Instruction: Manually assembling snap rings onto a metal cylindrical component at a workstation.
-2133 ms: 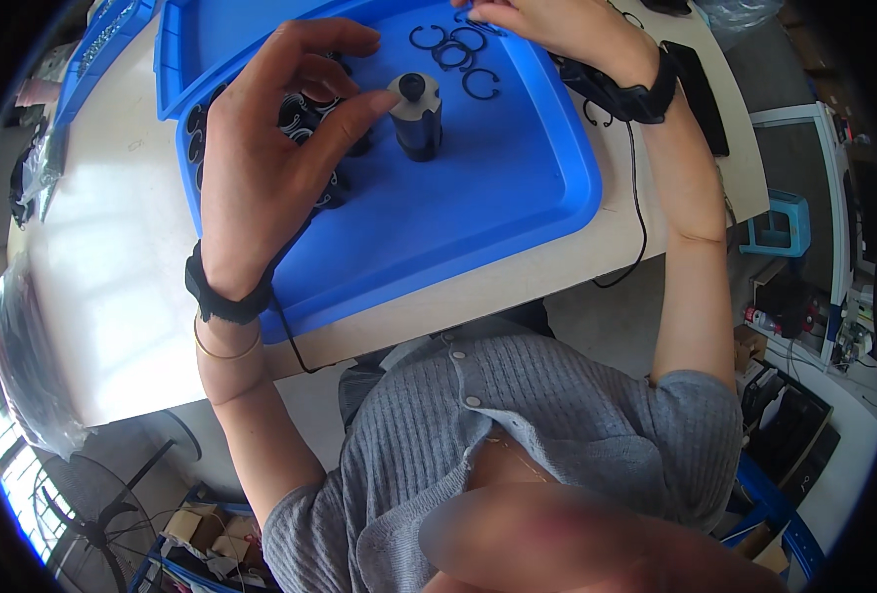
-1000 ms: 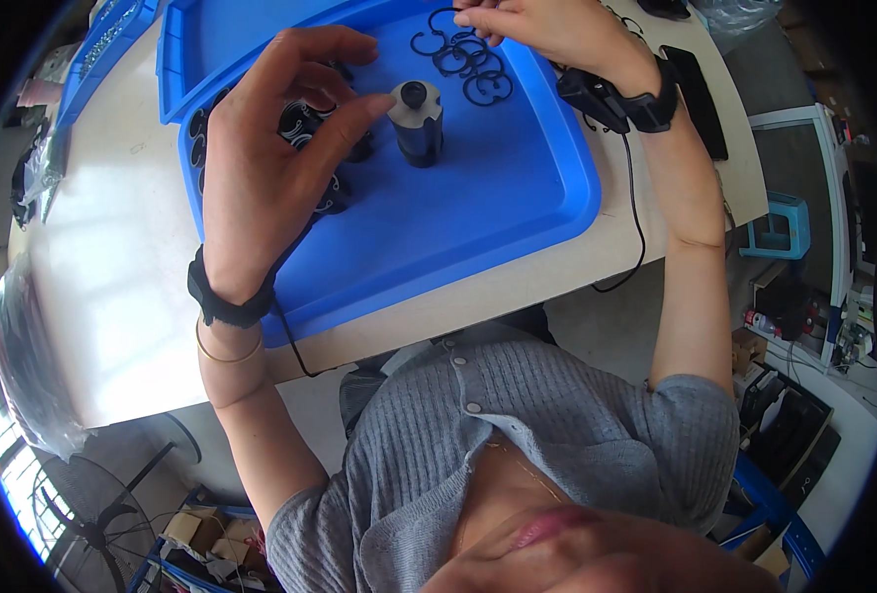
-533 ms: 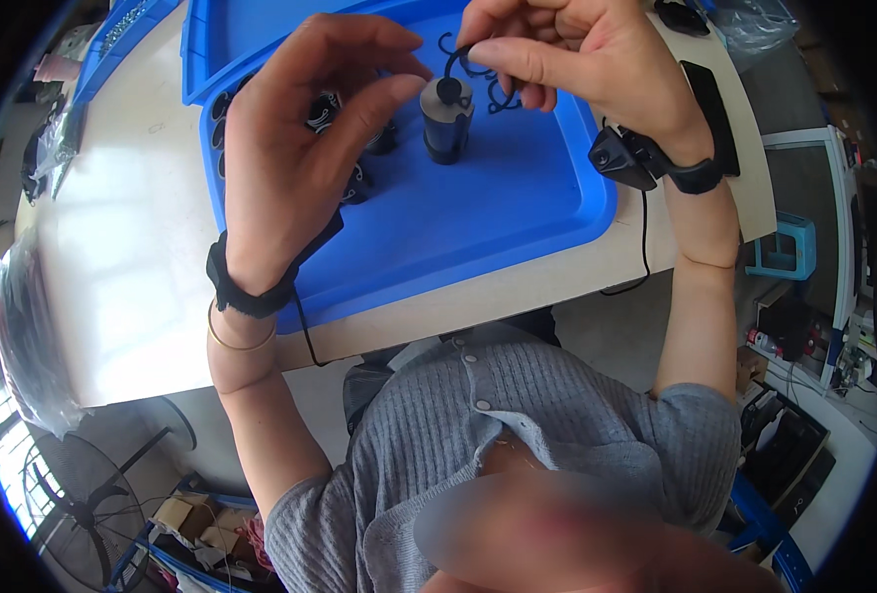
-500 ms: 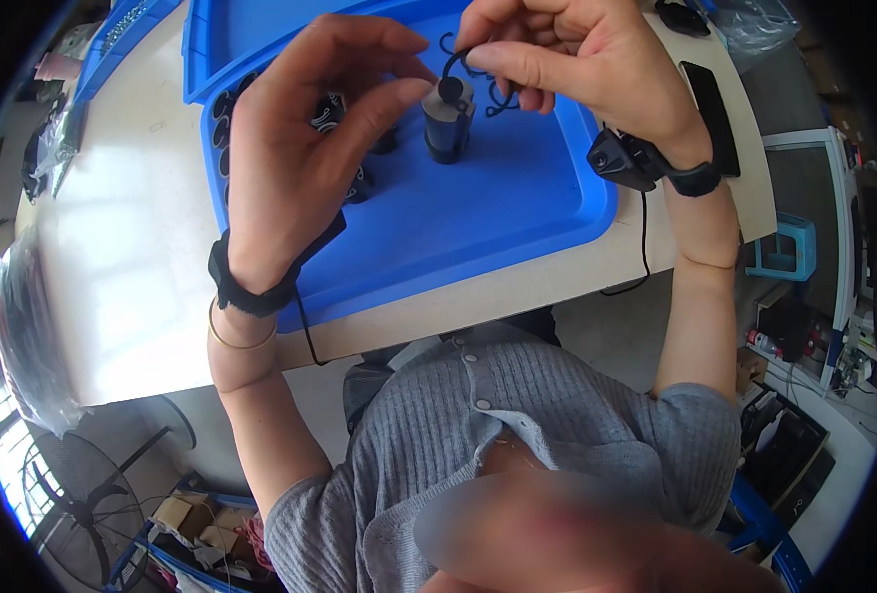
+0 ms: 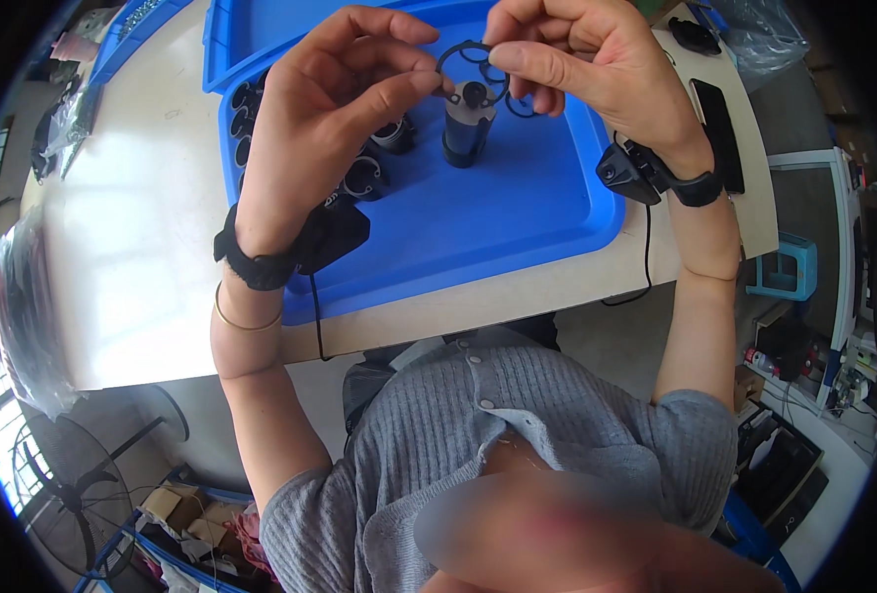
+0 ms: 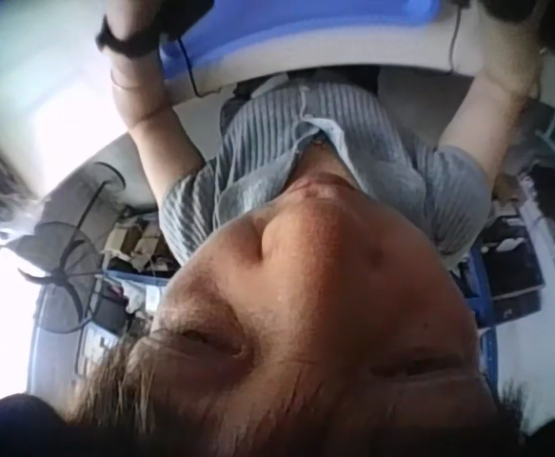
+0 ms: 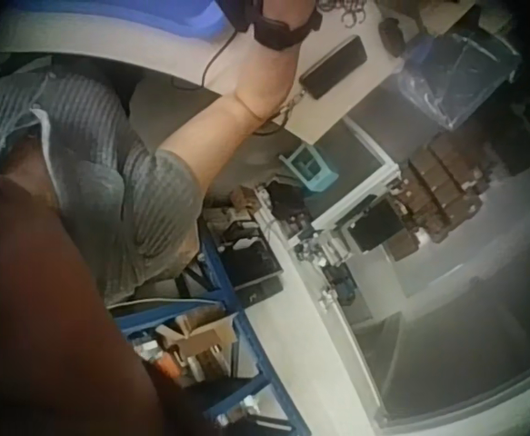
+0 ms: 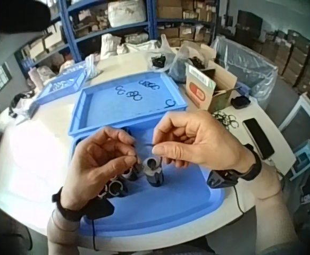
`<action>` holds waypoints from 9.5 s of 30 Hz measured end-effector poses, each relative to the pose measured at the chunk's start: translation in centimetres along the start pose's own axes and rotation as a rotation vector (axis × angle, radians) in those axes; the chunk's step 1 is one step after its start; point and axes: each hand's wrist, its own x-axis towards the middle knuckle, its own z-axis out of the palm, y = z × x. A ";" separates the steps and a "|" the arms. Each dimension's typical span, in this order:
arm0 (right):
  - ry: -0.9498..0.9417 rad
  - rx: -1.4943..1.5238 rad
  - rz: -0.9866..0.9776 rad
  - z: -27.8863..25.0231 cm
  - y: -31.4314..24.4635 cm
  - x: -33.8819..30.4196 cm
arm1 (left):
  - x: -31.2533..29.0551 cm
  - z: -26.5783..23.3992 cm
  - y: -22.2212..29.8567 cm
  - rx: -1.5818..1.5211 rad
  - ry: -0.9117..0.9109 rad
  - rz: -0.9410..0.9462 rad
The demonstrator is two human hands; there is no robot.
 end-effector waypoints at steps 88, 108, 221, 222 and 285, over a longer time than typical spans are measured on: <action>-0.261 -1.271 0.129 -3.6 5.4 1.2 | -0.1 2.8 0.9 0.706 0.053 0.349; 0.099 -1.414 -0.283 -3.7 6.7 1.6 | -0.2 2.9 1.3 0.755 0.069 0.294; -0.002 -0.454 -0.391 0.0 -1.3 -1.3 | -0.5 3.4 1.2 0.572 0.182 0.576; 0.039 -0.474 -0.412 0.2 -1.2 -1.5 | -0.4 3.4 0.9 0.494 0.175 0.556; -0.158 -0.925 -0.596 -1.6 0.0 0.1 | 0.2 2.6 1.0 0.277 -0.064 0.114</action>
